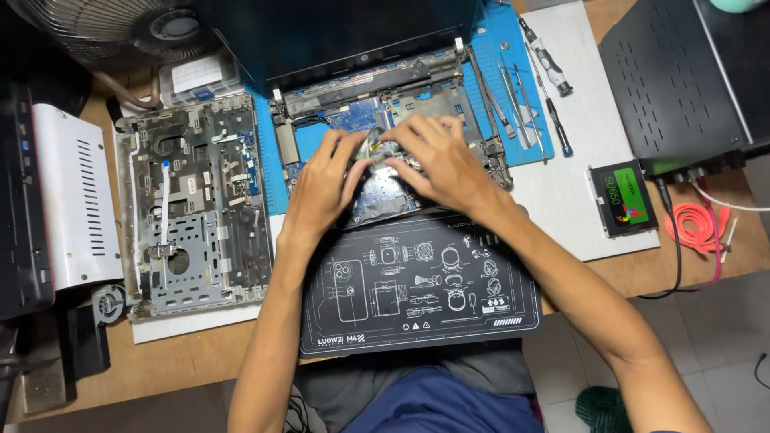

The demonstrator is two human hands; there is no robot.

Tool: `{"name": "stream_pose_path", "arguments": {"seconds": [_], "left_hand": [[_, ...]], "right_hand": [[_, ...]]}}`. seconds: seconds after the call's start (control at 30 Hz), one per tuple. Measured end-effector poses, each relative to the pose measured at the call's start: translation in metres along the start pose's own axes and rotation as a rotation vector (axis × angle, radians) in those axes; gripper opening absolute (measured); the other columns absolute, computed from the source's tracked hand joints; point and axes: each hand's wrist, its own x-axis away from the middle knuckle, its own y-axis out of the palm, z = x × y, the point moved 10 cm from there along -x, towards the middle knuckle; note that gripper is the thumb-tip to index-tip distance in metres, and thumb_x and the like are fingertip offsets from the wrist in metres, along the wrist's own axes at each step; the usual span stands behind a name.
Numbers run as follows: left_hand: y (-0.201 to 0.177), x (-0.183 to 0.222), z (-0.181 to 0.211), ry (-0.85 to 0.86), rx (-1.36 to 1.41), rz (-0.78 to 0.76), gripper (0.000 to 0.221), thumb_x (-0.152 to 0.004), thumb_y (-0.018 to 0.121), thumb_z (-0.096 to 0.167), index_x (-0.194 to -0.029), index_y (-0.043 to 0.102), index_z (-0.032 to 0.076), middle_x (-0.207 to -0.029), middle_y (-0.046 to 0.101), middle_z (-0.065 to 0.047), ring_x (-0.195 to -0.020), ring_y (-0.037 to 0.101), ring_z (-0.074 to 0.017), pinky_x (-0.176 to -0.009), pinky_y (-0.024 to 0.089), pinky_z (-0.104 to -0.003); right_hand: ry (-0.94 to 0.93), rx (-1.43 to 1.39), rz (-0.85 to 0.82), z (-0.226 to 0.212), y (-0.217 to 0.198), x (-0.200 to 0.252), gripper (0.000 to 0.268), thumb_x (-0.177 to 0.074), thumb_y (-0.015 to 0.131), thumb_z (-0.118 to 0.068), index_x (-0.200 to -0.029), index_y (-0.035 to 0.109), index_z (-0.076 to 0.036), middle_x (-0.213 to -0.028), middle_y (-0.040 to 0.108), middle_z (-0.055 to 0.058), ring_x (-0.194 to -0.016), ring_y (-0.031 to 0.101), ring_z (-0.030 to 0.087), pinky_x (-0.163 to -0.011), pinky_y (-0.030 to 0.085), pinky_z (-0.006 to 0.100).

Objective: Positioning a motherboard and reconnecting various internal ribbon cables during a laptop repair

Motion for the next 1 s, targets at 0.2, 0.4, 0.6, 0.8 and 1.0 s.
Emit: {"name": "stream_pose_path", "arguments": {"seconds": [0.2,0.4,0.6,0.8,1.0], "left_hand": [[-0.010,0.041,-0.010,-0.109,0.037,0.053,0.031,-0.107,0.056,0.014,-0.135,0.060,0.001,-0.120,0.062,-0.017,-0.109,0.069,-0.0376,-0.091,0.058,-0.045],[-0.022,0.059,-0.009,-0.168,0.033,0.123,0.030,-0.105,0.051,0.001,-0.133,0.059,0.000,-0.123,0.061,-0.016,-0.118,0.066,-0.0349,-0.101,0.054,-0.046],[-0.022,0.071,-0.006,-0.144,-0.063,0.190,0.031,-0.106,0.050,0.005,-0.136,0.058,0.004,-0.123,0.060,-0.013,-0.117,0.064,-0.0340,-0.099,0.052,-0.044],[-0.016,0.079,-0.005,-0.147,-0.079,0.209,0.032,-0.106,0.052,0.006,-0.137,0.058,0.004,-0.121,0.063,-0.013,-0.113,0.064,-0.0305,-0.100,0.049,-0.041],[-0.015,0.084,-0.011,-0.146,0.019,0.242,0.035,-0.103,0.055,0.003,-0.137,0.060,0.004,-0.122,0.065,-0.013,-0.114,0.064,-0.0309,-0.100,0.048,-0.042]], "right_hand": [[-0.114,-0.010,-0.060,-0.041,0.028,-0.005,0.027,-0.103,0.063,-0.031,-0.122,0.061,-0.013,-0.114,0.063,0.006,-0.106,0.063,0.025,-0.100,0.037,0.044],[-0.152,0.016,-0.059,-0.062,0.040,-0.009,0.023,-0.104,0.061,-0.033,-0.120,0.061,-0.016,-0.113,0.064,0.002,-0.107,0.064,0.021,-0.103,0.037,0.041],[-0.133,0.018,-0.001,-0.067,0.042,-0.008,0.026,-0.104,0.064,-0.030,-0.126,0.063,-0.017,-0.110,0.066,0.002,-0.105,0.064,0.018,-0.103,0.035,0.041],[-0.130,0.054,-0.003,-0.062,0.054,-0.001,0.027,-0.101,0.067,-0.032,-0.125,0.065,-0.020,-0.110,0.067,-0.002,-0.105,0.065,0.016,-0.105,0.035,0.040],[-0.126,-0.011,0.006,-0.065,0.050,-0.001,0.027,-0.099,0.071,-0.027,-0.124,0.067,-0.015,-0.106,0.069,0.003,-0.101,0.066,0.019,-0.104,0.036,0.040]]}}
